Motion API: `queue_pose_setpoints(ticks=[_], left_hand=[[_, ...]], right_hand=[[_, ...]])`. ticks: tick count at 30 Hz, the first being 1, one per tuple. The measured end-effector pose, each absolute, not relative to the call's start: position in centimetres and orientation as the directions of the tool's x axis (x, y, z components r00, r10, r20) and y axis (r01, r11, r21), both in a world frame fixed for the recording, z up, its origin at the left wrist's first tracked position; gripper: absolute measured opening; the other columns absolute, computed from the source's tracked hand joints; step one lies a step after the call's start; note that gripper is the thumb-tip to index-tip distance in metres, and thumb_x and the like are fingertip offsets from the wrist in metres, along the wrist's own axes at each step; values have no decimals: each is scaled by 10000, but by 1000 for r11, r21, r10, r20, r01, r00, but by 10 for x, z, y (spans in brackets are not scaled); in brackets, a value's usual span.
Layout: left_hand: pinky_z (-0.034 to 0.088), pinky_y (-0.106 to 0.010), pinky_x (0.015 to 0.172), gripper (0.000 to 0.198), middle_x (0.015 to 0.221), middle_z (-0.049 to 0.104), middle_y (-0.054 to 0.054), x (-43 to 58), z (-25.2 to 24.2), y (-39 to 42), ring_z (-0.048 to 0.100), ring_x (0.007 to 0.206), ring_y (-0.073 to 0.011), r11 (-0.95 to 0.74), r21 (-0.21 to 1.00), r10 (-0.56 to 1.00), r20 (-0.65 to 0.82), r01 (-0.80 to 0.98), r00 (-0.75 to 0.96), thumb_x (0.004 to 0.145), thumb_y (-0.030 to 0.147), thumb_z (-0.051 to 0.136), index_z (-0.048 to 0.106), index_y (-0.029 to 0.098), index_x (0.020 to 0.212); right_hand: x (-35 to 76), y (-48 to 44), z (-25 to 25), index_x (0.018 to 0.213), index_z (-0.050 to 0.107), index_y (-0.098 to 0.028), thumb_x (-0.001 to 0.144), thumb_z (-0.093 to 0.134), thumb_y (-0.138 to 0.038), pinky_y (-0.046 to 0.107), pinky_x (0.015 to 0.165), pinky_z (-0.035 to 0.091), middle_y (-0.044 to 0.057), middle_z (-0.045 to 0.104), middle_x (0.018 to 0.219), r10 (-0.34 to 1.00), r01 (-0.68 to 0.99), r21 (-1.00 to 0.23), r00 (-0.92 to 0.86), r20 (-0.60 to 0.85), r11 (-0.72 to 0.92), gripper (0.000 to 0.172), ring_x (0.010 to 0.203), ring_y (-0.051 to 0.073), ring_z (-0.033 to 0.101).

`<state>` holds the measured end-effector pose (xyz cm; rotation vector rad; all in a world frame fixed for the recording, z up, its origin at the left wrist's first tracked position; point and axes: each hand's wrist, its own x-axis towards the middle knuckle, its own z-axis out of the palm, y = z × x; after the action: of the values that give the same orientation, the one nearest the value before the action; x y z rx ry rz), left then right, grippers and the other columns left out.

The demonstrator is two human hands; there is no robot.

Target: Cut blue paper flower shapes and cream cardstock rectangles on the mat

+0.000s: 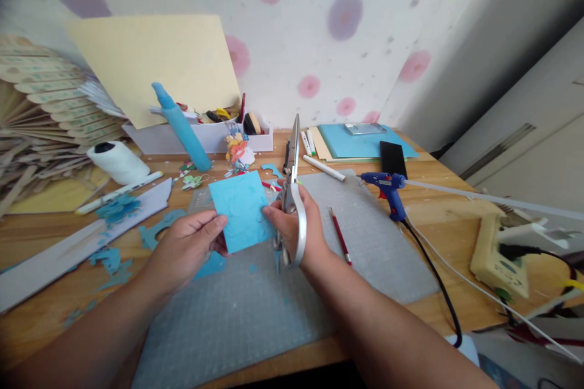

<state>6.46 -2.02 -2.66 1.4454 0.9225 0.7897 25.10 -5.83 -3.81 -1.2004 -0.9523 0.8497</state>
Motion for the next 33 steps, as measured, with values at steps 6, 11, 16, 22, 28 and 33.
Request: queue_pose_setpoints(ticks=[6,11,16,22,28,33], left_hand=[[516,-216,487,350,542,633,19,65,-30,-21,606,497,-121,134,990,854,-90,-48,513,833,457,652,622,183,618],[516,-217,473,306,548,645,11,65,-24,-22,609,496,-127,209,969,846,-111,-133,522,794,446,697,656,188,635],[511,-218,474,241,540,648,7,64,-21,-20,620,486,-134,182,977,843,-99,-107,528,770,377,710,655,197,620],[498,-202,478,226,547,644,15,63,-25,-19,618,492,-121,114,991,849,-65,-63,525,794,349,678,648,199,627],[486,-192,485,231,542,638,28,61,-26,-18,607,493,-108,54,998,873,-64,34,484,809,335,647,612,194,629],[463,-196,470,242,507,613,33,64,-23,-19,587,469,-107,44,993,893,-89,110,442,765,352,641,576,189,599]], right_hand=[[253,-57,-42,1089,621,-237,601,837,-302,261,551,431,-50,615,719,935,-194,-969,345,79,153,538,630,141,550],[255,-56,-44,1077,635,-233,631,821,-288,253,561,423,-55,612,718,936,-227,-959,341,86,171,486,629,123,533],[256,-54,-46,1073,618,-224,629,830,-304,245,558,416,-59,610,709,934,-272,-942,345,95,196,499,626,119,528],[256,-56,-46,1103,612,-237,656,811,-297,251,567,408,-63,601,713,935,-231,-955,339,102,188,493,625,122,526],[254,-56,-46,1081,598,-237,649,795,-305,262,581,407,-60,594,720,926,-217,-958,364,98,186,480,631,131,524],[251,-57,-39,1085,587,-216,628,773,-300,267,597,411,-50,599,727,926,-186,-973,373,57,135,501,643,136,527]])
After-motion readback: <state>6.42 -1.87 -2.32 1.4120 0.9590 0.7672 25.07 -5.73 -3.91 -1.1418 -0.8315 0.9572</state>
